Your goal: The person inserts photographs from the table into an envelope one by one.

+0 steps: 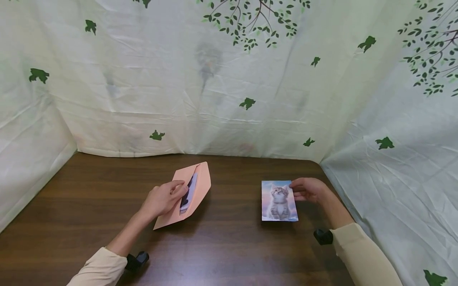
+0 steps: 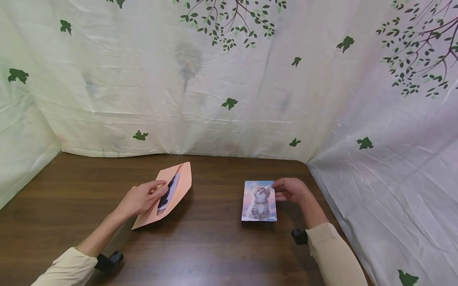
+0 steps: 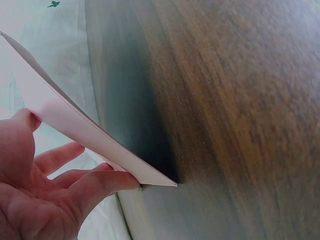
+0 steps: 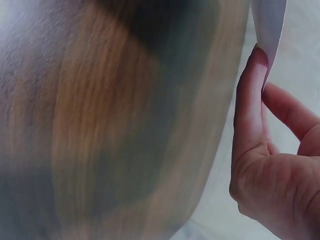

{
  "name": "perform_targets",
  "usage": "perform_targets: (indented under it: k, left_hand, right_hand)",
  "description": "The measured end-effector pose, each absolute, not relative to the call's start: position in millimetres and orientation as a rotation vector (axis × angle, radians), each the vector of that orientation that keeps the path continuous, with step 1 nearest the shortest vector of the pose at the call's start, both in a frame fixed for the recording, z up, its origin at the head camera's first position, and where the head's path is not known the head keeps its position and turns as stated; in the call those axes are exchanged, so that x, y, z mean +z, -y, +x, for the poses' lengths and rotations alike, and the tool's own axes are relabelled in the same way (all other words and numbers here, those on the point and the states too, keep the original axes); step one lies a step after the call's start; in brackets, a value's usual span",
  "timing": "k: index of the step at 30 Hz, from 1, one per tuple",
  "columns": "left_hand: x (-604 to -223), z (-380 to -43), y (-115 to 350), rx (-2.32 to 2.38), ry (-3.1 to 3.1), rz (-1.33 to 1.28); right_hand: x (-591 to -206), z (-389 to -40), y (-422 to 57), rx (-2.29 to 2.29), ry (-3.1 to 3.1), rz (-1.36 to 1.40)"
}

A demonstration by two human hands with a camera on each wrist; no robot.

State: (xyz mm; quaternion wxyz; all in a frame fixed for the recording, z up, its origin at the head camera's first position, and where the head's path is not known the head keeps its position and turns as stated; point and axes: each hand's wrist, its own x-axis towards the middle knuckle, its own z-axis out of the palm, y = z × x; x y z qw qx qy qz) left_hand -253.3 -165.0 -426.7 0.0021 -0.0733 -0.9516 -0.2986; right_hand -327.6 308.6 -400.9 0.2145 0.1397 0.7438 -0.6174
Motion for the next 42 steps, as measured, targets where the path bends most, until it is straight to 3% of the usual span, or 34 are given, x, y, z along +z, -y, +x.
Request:
perform_targets:
  k: [42]
  left_hand:
    - [-428,-253,166,-0.914,2.98,-0.238]
  right_hand:
    - [-346,-350,-194,-1.698,-2.114,0.179]
